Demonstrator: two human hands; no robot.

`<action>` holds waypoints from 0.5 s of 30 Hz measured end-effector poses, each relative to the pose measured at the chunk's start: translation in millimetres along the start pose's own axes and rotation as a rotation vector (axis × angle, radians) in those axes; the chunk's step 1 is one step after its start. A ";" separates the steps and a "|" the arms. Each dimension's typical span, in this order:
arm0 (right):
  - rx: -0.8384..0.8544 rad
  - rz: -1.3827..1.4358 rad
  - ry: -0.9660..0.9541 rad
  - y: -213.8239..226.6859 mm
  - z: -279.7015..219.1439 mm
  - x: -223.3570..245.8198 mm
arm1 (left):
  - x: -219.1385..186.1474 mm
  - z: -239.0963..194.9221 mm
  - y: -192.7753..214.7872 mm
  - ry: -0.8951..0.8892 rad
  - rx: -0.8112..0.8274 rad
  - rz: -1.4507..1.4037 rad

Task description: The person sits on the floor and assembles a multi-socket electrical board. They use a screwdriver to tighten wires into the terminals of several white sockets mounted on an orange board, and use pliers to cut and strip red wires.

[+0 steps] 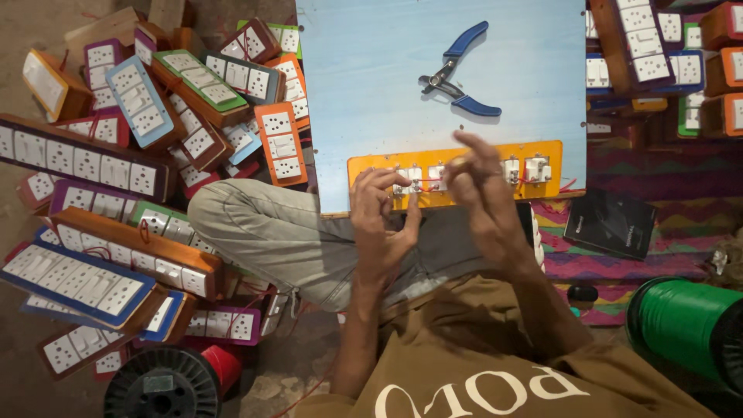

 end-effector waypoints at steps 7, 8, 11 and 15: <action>-0.238 0.315 0.522 -27.5 6.2 -0.4 | 5.7 -2.8 -4.9 -0.006 -0.049 0.083; -0.205 0.297 0.542 -30.1 8.1 -1.3 | 8.2 -2.6 -6.1 -0.012 -0.074 0.101; -0.256 0.085 0.584 -24.3 8.8 1.3 | 10.9 -3.9 -6.5 -0.030 -0.100 0.098; -0.290 -0.096 0.621 -16.0 10.1 14.3 | 10.5 -4.2 -6.3 -0.010 -0.108 0.080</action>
Point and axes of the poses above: each hand's wrist, its own z-axis towards the middle knuckle, its own y-axis out of the back of the hand, x = y × z, the point moved 2 cm from there along z, towards the middle knuckle, and after that the axes turned 14 degrees about -z, right-handed, at the moved point
